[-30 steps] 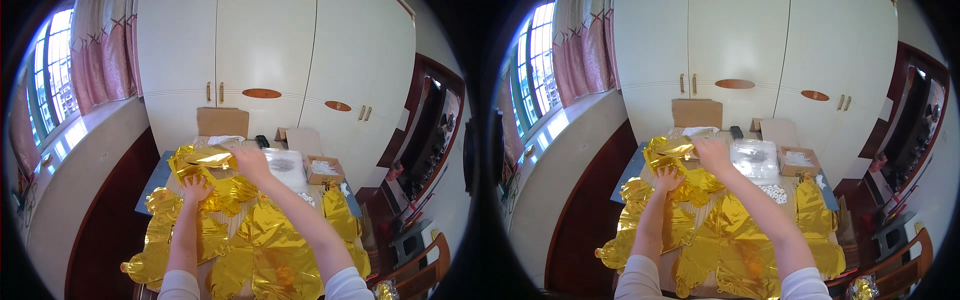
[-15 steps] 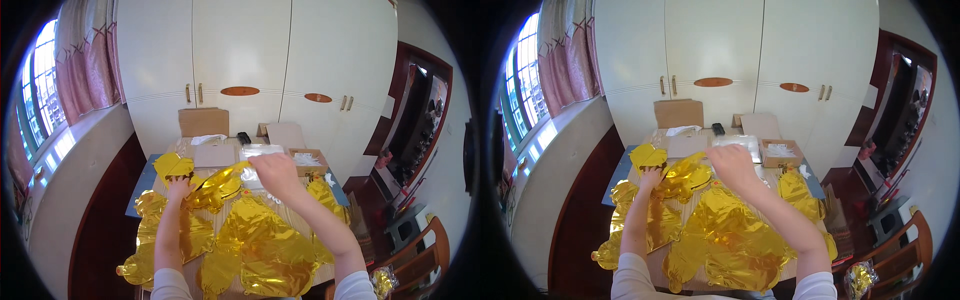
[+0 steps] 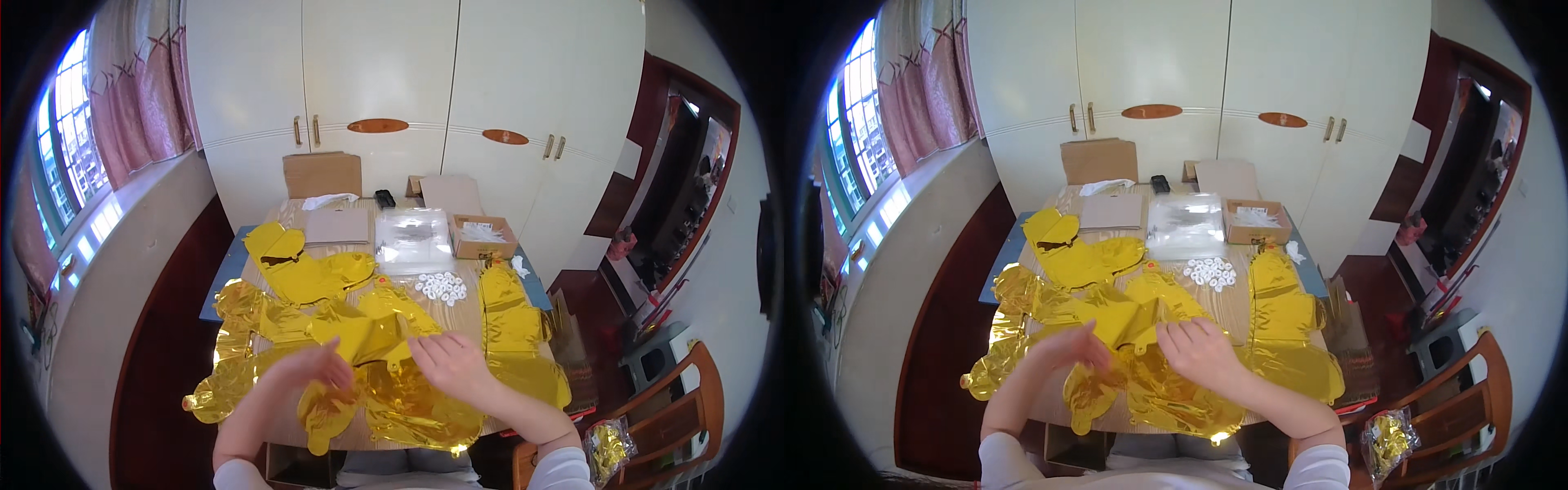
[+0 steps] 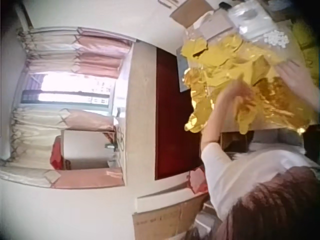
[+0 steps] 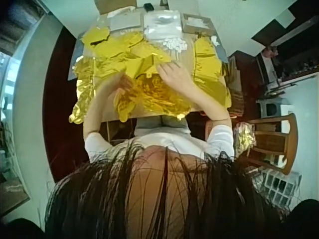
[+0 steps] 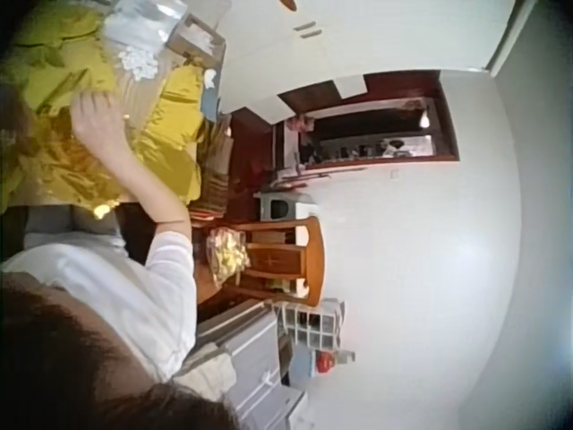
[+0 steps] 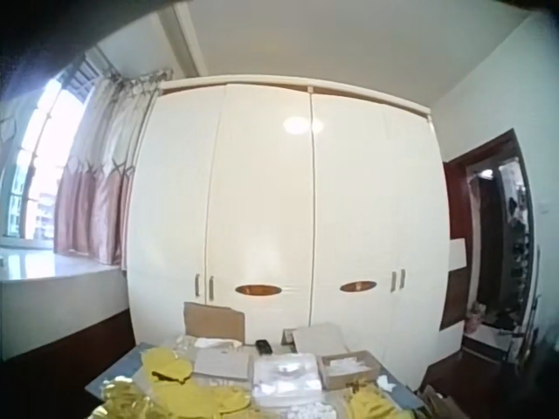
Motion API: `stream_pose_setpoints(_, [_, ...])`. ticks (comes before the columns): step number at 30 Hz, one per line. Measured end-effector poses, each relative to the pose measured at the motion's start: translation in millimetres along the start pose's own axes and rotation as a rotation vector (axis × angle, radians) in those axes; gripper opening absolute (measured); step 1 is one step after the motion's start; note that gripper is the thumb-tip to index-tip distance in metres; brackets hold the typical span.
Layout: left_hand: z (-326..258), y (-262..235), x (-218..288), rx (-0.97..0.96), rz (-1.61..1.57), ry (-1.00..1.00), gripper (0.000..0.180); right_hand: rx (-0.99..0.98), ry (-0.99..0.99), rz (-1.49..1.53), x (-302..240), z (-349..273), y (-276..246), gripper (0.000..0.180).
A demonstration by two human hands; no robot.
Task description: Folding and organizing gold letter-shaped balloons on a workspace table.
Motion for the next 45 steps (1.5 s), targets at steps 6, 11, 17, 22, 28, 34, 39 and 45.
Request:
stream_pose_setpoints(6, [1,103,-57,-0.200,-1.026,0.124,0.059,-0.008,-0.023,0.017,-28,-40,-17,0.029])
stream_pose_setpoints(11, [12,93,-32,0.280,-1.107,0.191,0.023,-0.055,-0.114,0.078,-57,-75,-24,0.030])
stream_pose_setpoints(17, [24,71,-26,0.416,-0.664,0.380,0.029,-0.121,-0.140,0.159,-73,-96,-29,0.031])
stream_pose_setpoints(22, [16,86,34,0.356,-0.327,0.549,0.034,-0.119,-0.083,0.202,-80,-112,-25,0.034])
stream_pose_setpoints(28, [37,72,27,0.294,-0.325,0.514,0.041,-0.162,0.078,0.410,-76,-116,-21,0.040])
stream_pose_setpoints(34, [65,66,-9,0.402,-0.205,0.418,0.052,-0.179,0.444,0.574,-22,-136,27,0.047])
stream_pose_setpoints(39, [86,62,-19,0.542,-0.002,0.457,0.064,-0.306,0.442,0.530,-1,-154,65,0.045])
stream_pose_setpoints(45, [100,45,-33,0.670,0.330,0.416,0.078,-0.430,0.418,0.531,18,-156,106,0.047])
Point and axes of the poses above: each hand's wrist, its own z-axis towards the middle knuckle, its own y-axis out of the palm, x = y × z, the point moved 3 cm from there along z, towards the middle knuckle, and after that the axes turned 4 degrees about x, right-handed, at the moved point
